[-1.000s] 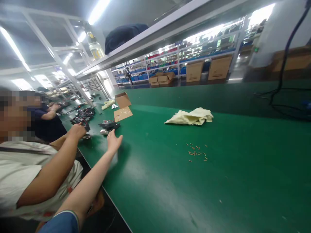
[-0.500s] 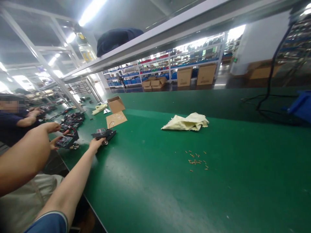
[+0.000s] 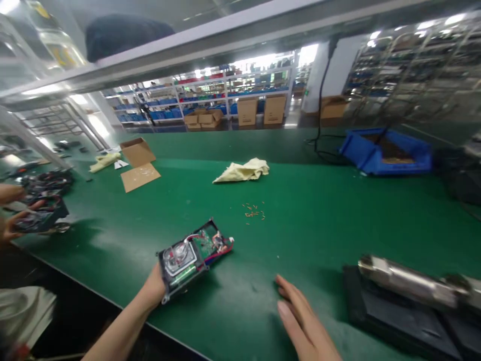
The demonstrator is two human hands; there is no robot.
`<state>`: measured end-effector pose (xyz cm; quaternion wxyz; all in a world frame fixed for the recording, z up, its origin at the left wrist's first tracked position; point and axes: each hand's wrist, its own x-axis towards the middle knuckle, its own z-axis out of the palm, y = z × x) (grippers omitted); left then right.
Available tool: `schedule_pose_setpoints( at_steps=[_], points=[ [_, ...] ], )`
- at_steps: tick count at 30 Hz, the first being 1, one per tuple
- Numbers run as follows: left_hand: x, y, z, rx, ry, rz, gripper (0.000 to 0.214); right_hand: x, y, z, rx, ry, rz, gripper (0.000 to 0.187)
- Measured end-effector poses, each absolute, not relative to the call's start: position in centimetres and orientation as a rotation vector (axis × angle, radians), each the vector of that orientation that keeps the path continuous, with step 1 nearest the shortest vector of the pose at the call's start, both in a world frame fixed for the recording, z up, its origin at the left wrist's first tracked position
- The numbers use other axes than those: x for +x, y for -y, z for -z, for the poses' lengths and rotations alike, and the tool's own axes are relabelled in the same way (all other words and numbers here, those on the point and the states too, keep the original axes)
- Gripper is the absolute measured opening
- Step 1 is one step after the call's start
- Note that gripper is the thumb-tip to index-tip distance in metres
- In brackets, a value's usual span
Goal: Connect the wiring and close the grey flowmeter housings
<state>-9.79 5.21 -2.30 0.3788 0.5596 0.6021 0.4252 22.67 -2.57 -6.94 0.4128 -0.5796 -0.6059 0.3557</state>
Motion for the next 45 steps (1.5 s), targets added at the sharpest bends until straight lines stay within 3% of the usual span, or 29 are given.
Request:
schedule_pose_setpoints(
  at_steps=[3, 7, 9, 17, 25, 31, 35, 41, 45],
  points=[
    [-5.4, -2.3, 2.2, 1.387, -1.170, -1.035, 0.045, 20.6, 0.6, 4.5, -1.348, 1.024, -1.331, 0.069],
    [-1.3, 0.1, 0.6, 1.346, -0.937, -1.006, 0.048, 19.2, 0.1, 1.5, -1.011, 0.840, -1.940, 0.068],
    [-0.3, 0.5, 0.1, 1.390, -0.906, -1.014, 0.048, 19.4, 0.9, 1.1, -0.796, 0.807, -2.085, 0.070],
    [0.2, 0.9, 1.8, 1.605, -1.095, -1.073, 0.045, 21.2, 1.3, -0.4, -0.498, 0.869, -1.938, 0.047],
    [3.0, 2.0, 4.4, 1.556, -1.309, -1.135, 0.040, 21.7, -2.3, -4.1, -0.826, 0.464, -1.824, 0.031],
    [2.7, 3.6, 5.3, 1.820, -1.327, -0.983, 0.047, 21.7, -3.2, -3.0, -0.595, 0.399, -1.978, 0.027],
    [-0.3, 2.2, 2.6, 2.102, -1.085, -0.919, 0.042, 21.9, -2.7, -2.3, -0.470, 0.420, -2.066, 0.033],
    [-0.6, -3.1, -4.6, 2.397, -1.304, -1.504, 0.012, 21.4, -2.5, -2.2, -0.374, 0.401, -2.083, 0.047],
    [3.3, -5.9, -7.6, 2.660, -1.100, -1.549, 0.014, 21.2, -2.5, -2.1, -0.406, 0.399, -2.083, 0.046]
  ],
)
